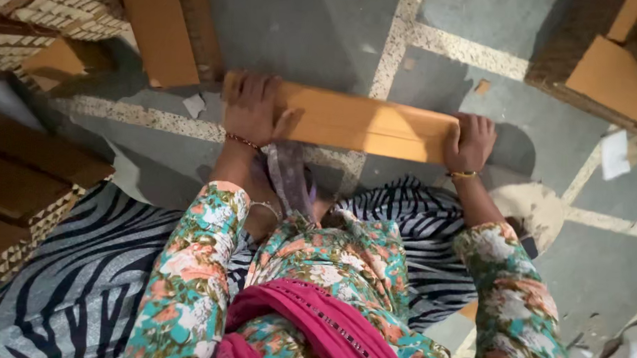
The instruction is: The person sits on the floor and folds a flat piece of cardboard into a box shape. They repeatedly press the edges and flaps to secure the folds, then lift the assembled box to inspect it before placing it back down.
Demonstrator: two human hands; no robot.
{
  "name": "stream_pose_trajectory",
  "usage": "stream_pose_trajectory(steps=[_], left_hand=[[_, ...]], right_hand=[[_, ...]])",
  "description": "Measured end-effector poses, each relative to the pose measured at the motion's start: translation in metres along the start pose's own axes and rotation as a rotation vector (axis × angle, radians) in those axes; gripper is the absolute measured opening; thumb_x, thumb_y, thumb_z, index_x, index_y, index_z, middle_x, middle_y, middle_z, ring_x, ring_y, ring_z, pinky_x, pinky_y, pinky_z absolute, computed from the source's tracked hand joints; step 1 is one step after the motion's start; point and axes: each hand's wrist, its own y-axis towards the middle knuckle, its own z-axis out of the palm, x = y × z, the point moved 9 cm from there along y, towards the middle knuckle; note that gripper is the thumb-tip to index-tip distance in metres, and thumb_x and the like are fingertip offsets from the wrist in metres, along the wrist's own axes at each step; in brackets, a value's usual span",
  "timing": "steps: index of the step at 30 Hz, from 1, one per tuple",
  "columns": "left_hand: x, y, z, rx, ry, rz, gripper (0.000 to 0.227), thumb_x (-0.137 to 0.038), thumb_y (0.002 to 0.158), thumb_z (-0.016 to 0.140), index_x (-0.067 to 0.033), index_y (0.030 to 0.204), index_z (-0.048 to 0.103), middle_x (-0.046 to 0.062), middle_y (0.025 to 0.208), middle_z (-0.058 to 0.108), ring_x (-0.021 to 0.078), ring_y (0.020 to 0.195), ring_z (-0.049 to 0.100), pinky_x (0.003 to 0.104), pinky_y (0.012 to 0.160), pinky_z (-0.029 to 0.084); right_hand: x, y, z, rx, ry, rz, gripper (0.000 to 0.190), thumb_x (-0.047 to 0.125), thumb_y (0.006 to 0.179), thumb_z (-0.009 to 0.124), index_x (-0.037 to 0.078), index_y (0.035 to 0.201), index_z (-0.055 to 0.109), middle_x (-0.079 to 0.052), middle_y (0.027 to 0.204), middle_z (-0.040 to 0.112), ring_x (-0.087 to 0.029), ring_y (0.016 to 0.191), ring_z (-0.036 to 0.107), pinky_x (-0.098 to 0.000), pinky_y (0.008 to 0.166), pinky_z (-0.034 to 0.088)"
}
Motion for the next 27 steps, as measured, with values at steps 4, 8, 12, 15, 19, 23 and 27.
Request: stream_pose_trajectory(steps=[4,8,12,15,19,23,27], left_hand=[[-0.005,0.004,-0.011,-0.084,0.055,0.056,0.059,-0.050,0.092,0.066,-0.0035,0.130,0.063,0.015,0.130,0.064,0.0339,0.126,0.055,0.050,0.115,0.035],[-0.005,0.000,-0.012,-0.068,0.051,0.023,0.053,-0.050,0.100,0.064,-0.0038,0.127,0.065,0.015,0.126,0.066,0.0334,0.122,0.058,0.051,0.112,0.036],[-0.005,0.008,-0.008,-0.075,0.133,0.053,0.050,-0.051,0.103,0.061,-0.0052,0.123,0.065,0.016,0.124,0.066,0.0351,0.118,0.058,0.053,0.109,0.035],[-0.005,0.003,-0.003,-0.073,0.198,0.056,0.050,-0.052,0.104,0.059,-0.0063,0.122,0.064,0.016,0.122,0.064,0.0375,0.116,0.058,0.055,0.110,0.034],[-0.001,0.001,0.008,-0.061,0.307,0.088,0.056,-0.058,0.101,0.058,-0.0067,0.125,0.064,0.019,0.120,0.061,0.0408,0.114,0.058,0.060,0.105,0.033],[-0.039,0.024,0.066,-0.110,0.050,-0.026,0.053,-0.057,0.103,0.052,-0.0074,0.119,0.065,0.020,0.119,0.063,0.0398,0.112,0.058,0.056,0.105,0.034],[-0.136,0.050,0.106,-0.129,-0.153,-0.072,0.048,-0.050,0.107,0.044,-0.0084,0.114,0.066,0.016,0.113,0.066,0.0363,0.109,0.060,0.055,0.109,0.034]], right_hand=[[0.008,0.008,-0.002,0.003,0.013,-0.018,0.031,0.035,0.111,0.052,0.010,0.113,0.070,-0.014,0.106,0.064,-0.039,0.106,0.054,-0.0502,0.095,0.043],[0.004,0.002,0.001,-0.022,0.021,-0.036,0.030,0.032,0.114,0.050,0.009,0.112,0.068,-0.015,0.108,0.063,-0.038,0.107,0.055,-0.0502,0.096,0.043],[-0.007,0.001,0.007,-0.025,-0.058,-0.016,0.027,0.031,0.111,0.051,0.010,0.113,0.069,-0.014,0.110,0.063,-0.038,0.109,0.055,-0.0517,0.096,0.040],[-0.005,0.000,0.008,-0.018,-0.148,-0.049,0.025,0.031,0.110,0.053,0.012,0.112,0.068,-0.013,0.109,0.062,-0.036,0.111,0.054,-0.0539,0.105,0.034],[0.005,0.003,0.007,-0.081,-0.218,-0.041,0.022,0.030,0.108,0.054,0.012,0.108,0.066,-0.012,0.107,0.062,-0.033,0.112,0.056,-0.0595,0.114,0.023],[0.046,0.008,0.039,-0.071,-0.098,0.026,0.024,0.032,0.103,0.058,0.009,0.105,0.065,-0.015,0.104,0.062,-0.034,0.108,0.056,-0.0552,0.117,0.025],[0.130,0.024,0.082,-0.160,-0.042,-0.009,0.028,0.033,0.100,0.055,0.009,0.109,0.066,-0.015,0.106,0.063,-0.035,0.107,0.056,-0.0474,0.110,0.034]])
